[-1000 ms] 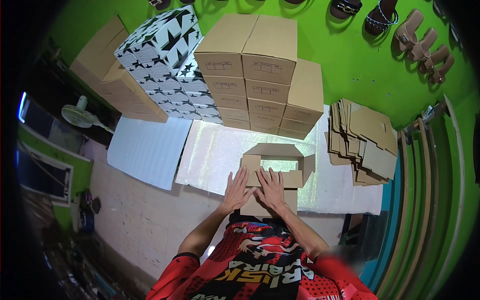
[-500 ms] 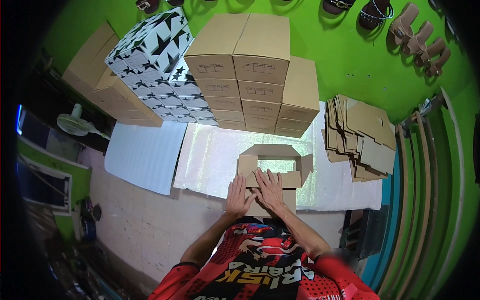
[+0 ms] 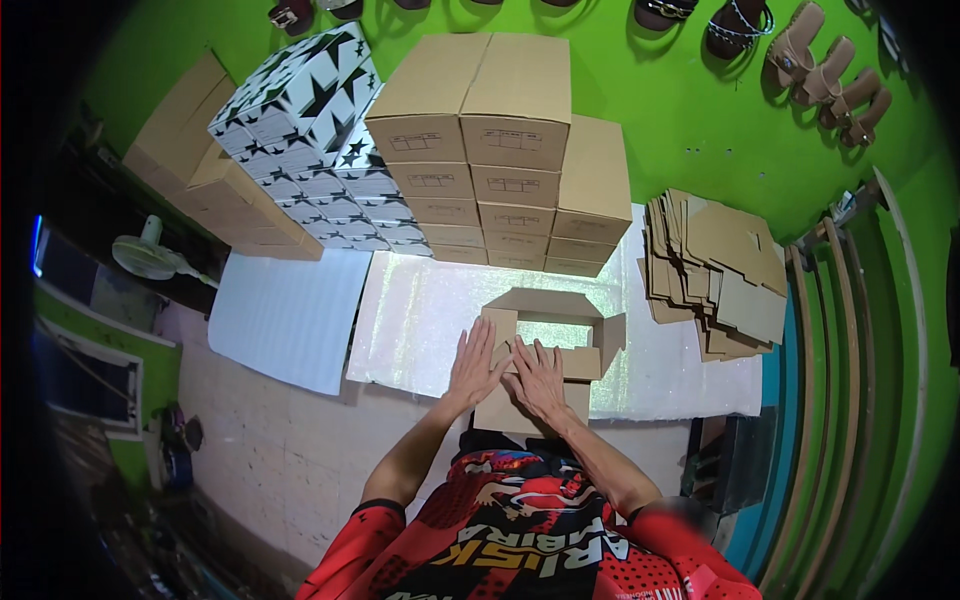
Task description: Fold cardboard sheets into shoe boxes.
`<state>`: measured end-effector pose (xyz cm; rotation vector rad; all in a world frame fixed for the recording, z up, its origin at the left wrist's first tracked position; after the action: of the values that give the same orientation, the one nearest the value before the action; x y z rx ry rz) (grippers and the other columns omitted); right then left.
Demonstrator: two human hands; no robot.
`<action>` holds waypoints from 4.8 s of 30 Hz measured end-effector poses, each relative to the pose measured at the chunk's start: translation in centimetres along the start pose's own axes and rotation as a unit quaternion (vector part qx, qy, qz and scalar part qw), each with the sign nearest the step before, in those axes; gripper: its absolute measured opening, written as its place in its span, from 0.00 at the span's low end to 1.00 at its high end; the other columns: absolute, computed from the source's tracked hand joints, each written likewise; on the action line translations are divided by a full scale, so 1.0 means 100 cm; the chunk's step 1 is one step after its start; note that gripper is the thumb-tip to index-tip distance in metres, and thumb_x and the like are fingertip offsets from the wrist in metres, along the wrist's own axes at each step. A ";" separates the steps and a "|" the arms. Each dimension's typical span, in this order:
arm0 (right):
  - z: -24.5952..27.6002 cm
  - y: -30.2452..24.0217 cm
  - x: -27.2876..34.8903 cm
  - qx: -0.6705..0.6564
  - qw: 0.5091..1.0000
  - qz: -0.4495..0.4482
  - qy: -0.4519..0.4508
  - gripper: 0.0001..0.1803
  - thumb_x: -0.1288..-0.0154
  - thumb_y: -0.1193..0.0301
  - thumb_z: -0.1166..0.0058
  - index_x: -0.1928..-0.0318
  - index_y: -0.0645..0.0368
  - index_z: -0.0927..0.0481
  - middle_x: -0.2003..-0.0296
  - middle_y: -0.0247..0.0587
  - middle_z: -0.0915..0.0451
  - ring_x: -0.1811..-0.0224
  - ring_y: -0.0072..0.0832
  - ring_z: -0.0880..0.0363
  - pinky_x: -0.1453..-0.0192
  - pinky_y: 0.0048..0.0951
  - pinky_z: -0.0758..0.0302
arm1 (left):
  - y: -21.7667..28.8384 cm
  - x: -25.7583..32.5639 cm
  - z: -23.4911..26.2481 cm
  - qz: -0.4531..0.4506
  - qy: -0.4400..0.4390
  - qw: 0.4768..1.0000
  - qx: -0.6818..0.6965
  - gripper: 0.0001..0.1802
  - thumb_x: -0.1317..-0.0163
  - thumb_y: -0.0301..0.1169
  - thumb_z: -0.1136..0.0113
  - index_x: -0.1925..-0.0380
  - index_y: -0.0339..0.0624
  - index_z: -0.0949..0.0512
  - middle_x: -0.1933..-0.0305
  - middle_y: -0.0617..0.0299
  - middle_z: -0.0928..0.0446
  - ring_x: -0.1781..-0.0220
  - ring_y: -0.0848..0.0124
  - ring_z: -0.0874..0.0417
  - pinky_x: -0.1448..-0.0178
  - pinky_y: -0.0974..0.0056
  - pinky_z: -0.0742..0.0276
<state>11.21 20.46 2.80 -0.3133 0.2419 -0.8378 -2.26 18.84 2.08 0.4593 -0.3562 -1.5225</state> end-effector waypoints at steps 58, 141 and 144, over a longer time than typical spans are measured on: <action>0.063 0.104 0.084 -0.040 0.986 -0.155 0.042 0.48 0.22 0.44 0.50 0.19 0.69 0.43 0.17 0.59 0.47 0.14 0.52 0.51 0.13 0.52 0.51 | 0.045 -0.033 -0.018 -0.140 -0.126 0.977 -0.102 0.55 0.38 0.75 0.44 0.31 0.33 0.25 0.13 0.58 0.45 0.10 0.60 0.55 0.13 0.32 0.79; 0.051 0.116 -0.046 -0.033 0.993 -0.087 -0.066 0.43 0.39 0.36 0.35 0.31 0.48 0.22 0.32 0.44 0.22 0.24 0.45 0.31 0.19 0.75 0.50 | -0.021 -0.047 -0.008 -0.039 -0.011 0.984 0.176 0.44 0.29 0.27 0.41 0.15 0.50 0.48 0.10 0.42 0.65 0.11 0.39 0.62 0.11 0.43 0.56; 0.052 0.112 -0.050 0.024 0.991 -0.108 -0.080 0.45 0.38 0.34 0.37 0.29 0.47 0.23 0.27 0.46 0.27 0.20 0.48 0.37 0.18 0.75 0.54 | -0.023 -0.045 -0.009 -0.031 -0.018 0.981 0.189 0.46 0.30 0.26 0.42 0.14 0.51 0.51 0.10 0.43 0.67 0.10 0.39 0.64 0.11 0.43 0.58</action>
<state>17.40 32.19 3.94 -0.3646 0.0370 -1.0252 -3.93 23.39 0.38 0.7472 -0.6720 -1.5281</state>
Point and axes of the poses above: each hand's wrist, its own x-axis away from the middle knuckle, its own z-axis out of the back of the hand, y = z × x, the point moved 9 cm from there along -x, towards the middle knuckle
